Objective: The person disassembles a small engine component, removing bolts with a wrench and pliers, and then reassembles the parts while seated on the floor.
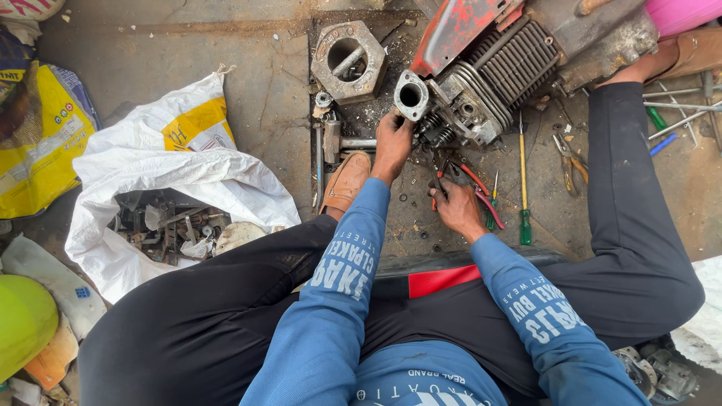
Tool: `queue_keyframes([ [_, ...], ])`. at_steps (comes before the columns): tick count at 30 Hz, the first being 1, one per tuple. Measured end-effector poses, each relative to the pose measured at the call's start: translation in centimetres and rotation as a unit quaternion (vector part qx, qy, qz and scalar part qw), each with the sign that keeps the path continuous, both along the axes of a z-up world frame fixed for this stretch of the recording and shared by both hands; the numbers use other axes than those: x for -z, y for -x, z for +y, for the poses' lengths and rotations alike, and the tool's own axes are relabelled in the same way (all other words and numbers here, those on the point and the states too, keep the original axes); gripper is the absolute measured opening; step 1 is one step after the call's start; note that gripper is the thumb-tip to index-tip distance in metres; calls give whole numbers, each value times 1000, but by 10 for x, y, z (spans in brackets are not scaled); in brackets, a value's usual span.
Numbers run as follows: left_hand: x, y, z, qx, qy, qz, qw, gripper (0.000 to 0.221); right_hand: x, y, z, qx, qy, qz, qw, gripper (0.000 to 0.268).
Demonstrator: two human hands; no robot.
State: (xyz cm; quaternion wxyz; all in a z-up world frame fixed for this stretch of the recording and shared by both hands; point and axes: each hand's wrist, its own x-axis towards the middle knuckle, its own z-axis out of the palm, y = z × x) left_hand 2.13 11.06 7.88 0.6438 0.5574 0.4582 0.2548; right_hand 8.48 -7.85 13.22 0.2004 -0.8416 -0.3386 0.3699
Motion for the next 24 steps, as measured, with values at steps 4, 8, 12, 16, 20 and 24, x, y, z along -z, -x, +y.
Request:
queue_keyframes([
  [4, -10, 1, 6, 16, 23, -10, 1000, 29, -12, 4, -1, -40, -49, -36, 997, 21],
  [8, -11, 3, 19, 73, 18, 37, 997, 29, -13, 14, -2, -21, -27, 6, 999, 20],
  [12, 3, 1, 28, 145, 42, 50, 987, 32, -14, 24, 2, -27, -65, -16, 997, 21],
  [16, 27, -1, 22, 91, 149, -115, 978, 27, -18, 36, 10, 0, -98, 20, 995, 22],
  [20, 28, 10, 21, 63, 281, -189, 939, 23, -16, 49, 21, 62, -101, 83, 990, 18],
  [24, 21, 25, 21, 54, 275, -155, 947, 22, 5, 65, 44, 138, -123, 196, 963, 15],
])
